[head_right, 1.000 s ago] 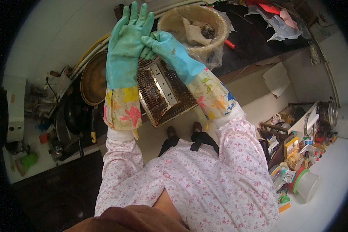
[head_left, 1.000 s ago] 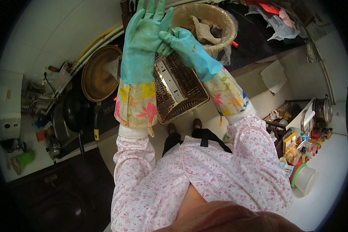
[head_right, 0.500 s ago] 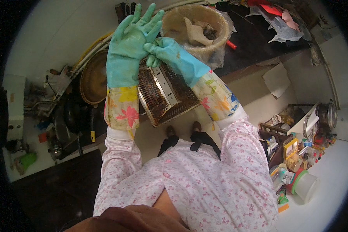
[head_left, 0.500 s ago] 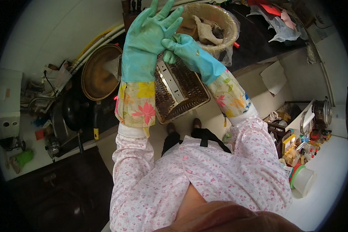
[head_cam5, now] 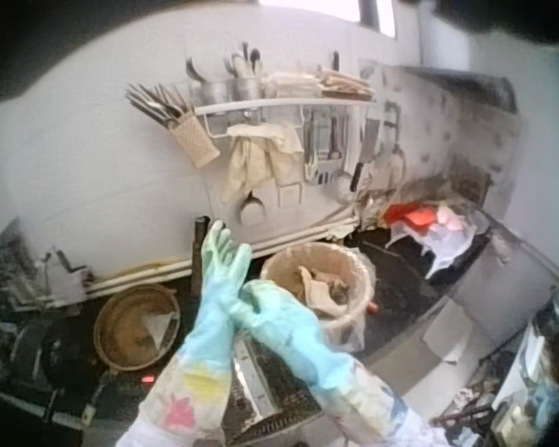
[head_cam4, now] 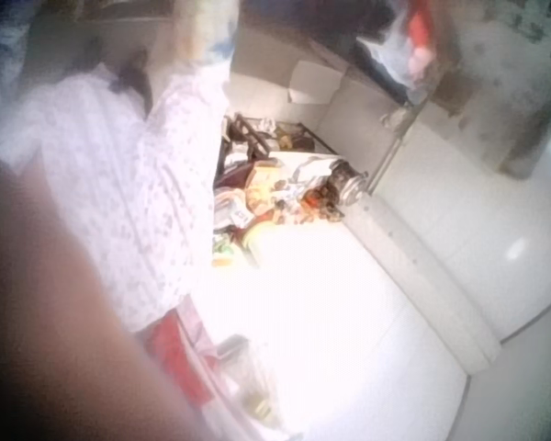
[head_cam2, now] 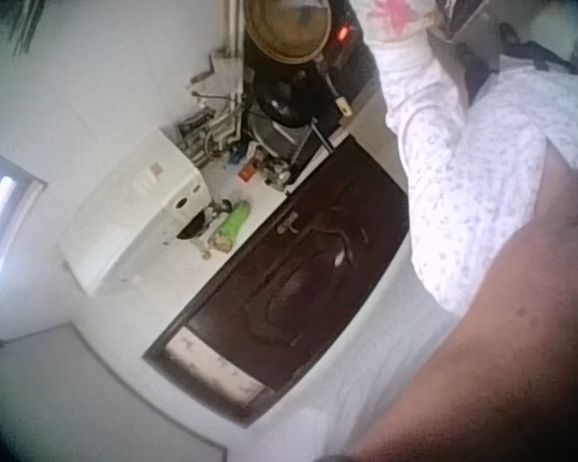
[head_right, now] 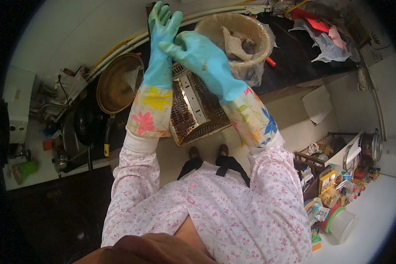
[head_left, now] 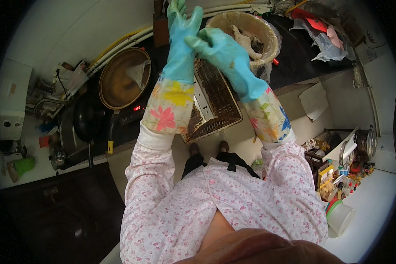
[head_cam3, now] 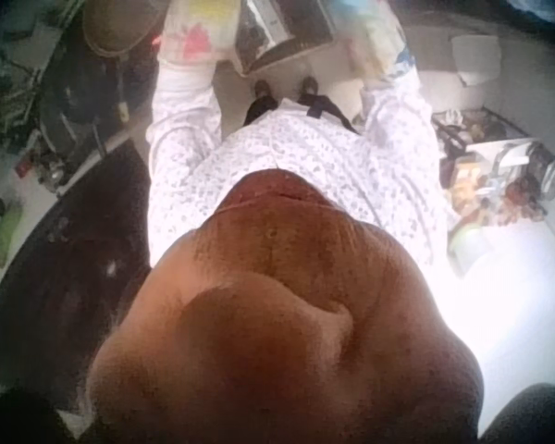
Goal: The person wipes a kitchen countertop with a cloth while wearing gloves, then moves a basket and other items to clear the surface. The person continues to wipe the counter and adjust items in the cluttered kitchen area.
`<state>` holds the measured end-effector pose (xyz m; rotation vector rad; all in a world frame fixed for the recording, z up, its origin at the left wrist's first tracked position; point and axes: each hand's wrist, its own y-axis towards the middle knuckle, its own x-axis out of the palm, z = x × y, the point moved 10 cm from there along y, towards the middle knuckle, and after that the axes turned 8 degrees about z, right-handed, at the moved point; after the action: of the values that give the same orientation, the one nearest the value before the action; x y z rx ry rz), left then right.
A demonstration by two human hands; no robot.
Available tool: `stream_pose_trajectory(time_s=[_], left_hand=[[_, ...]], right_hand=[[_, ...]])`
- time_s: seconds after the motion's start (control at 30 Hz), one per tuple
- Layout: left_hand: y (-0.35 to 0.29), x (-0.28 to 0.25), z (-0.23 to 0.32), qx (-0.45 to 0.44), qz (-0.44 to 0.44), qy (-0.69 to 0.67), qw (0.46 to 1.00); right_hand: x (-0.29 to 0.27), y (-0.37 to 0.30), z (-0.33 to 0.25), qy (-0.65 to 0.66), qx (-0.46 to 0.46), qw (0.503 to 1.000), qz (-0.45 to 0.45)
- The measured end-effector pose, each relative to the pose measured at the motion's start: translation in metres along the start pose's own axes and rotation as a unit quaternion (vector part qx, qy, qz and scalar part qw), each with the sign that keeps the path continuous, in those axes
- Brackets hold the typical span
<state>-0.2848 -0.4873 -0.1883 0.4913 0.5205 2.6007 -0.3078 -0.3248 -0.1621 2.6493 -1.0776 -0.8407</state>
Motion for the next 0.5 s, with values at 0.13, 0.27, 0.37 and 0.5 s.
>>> stream_pose_trajectory(time_s=[0.13,0.27,0.37,0.5], left_hand=[[-0.002,0.001,0.01,0.077,0.014,0.066,0.995],[-0.014,0.002,0.034,0.003,0.008,0.084,0.996],[0.007,-0.002,0.015,0.051,-0.012,0.0,0.999],[0.012,-0.003,-0.002,0.026,-0.023,-0.052,0.998]], right_hand=[[0.0,-0.005,-0.024,-0.025,-0.047,0.998,-0.023],[0.013,-0.001,-0.011,-0.059,-0.035,0.993,-0.094],[0.016,-0.015,-0.02,0.075,0.011,0.992,-0.104],[0.02,-0.017,-0.009,0.158,0.044,0.981,-0.104]])
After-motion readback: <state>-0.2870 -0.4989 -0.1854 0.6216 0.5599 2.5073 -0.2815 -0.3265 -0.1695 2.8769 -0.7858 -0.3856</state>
